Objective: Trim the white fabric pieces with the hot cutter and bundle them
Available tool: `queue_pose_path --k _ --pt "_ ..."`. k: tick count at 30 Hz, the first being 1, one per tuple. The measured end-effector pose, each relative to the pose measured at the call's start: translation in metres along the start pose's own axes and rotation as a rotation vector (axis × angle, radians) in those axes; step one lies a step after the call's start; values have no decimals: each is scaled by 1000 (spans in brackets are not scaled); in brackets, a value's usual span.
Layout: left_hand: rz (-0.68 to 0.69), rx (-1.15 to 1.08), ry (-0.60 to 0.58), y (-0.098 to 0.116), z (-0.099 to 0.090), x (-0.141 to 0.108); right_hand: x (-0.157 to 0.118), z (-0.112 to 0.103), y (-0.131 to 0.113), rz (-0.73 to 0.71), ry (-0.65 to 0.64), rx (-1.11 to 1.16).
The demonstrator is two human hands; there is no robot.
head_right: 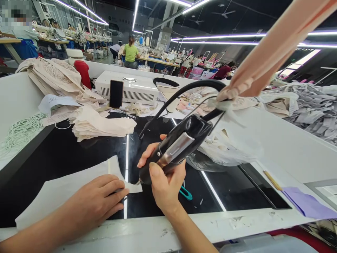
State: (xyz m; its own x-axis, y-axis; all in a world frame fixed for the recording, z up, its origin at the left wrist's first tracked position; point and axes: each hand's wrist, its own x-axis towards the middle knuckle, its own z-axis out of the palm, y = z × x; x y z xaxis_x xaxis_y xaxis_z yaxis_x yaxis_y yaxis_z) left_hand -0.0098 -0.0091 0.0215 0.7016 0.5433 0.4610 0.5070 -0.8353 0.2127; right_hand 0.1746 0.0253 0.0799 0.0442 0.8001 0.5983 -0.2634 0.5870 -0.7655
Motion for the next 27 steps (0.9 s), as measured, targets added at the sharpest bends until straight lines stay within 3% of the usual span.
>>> queue_pose_path --k 10,17,27 --pt "5 7 -29 -2 -2 0 -1 5 -4 23 12 77" --pt "11 -14 -41 -4 0 -1 -12 10 -1 30 -83 111" --pt "1 -38 -25 -3 -2 0 -8 6 -8 23 -38 73"
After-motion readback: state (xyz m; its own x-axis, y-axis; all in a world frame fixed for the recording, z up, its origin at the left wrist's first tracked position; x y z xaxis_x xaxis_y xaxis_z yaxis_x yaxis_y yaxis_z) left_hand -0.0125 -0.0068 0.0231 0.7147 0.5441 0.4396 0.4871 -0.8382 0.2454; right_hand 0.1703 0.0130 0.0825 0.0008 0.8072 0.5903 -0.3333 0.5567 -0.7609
